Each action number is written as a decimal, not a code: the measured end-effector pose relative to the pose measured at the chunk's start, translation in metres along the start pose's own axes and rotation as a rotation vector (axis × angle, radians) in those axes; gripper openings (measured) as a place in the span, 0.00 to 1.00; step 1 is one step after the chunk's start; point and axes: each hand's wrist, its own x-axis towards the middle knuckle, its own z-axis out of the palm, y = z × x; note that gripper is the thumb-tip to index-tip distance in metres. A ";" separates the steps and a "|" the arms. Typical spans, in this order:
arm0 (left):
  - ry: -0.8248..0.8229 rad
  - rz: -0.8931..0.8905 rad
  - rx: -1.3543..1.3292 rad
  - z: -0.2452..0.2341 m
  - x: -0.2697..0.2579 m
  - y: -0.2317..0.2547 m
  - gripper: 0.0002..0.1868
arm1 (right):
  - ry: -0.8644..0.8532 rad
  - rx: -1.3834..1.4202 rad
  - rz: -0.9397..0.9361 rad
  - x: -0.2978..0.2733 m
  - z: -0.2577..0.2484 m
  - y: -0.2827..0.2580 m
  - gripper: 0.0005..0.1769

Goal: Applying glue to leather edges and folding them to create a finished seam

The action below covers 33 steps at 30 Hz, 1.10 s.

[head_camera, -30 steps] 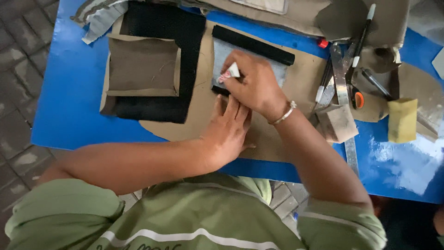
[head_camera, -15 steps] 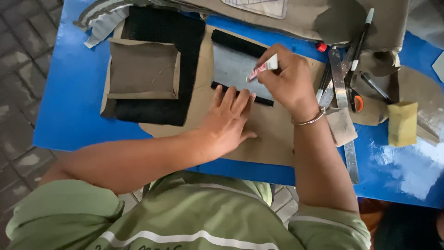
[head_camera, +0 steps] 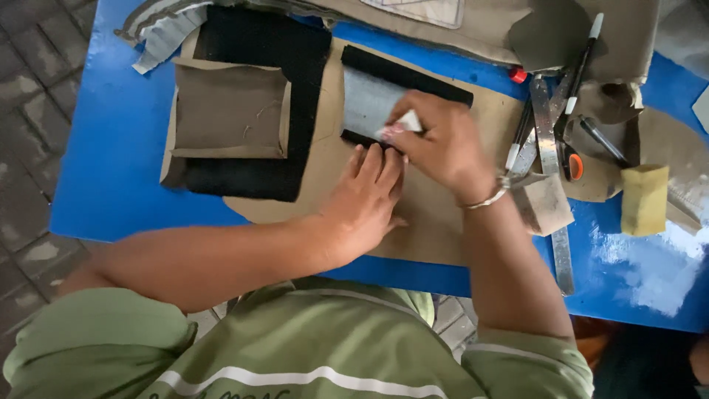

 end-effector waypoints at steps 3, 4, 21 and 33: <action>-0.046 0.009 -0.046 -0.005 0.003 -0.002 0.47 | 0.032 0.068 -0.134 0.007 0.021 0.012 0.11; -0.046 0.010 -0.047 -0.008 0.003 -0.003 0.47 | 0.032 0.066 -0.133 0.005 0.016 0.011 0.11; -0.027 0.016 -0.058 0.002 0.003 0.000 0.44 | -0.091 -0.025 -0.251 0.007 0.003 0.025 0.09; 0.006 0.029 -0.004 0.002 0.001 -0.002 0.50 | -0.111 -0.209 -0.188 -0.006 -0.006 0.040 0.13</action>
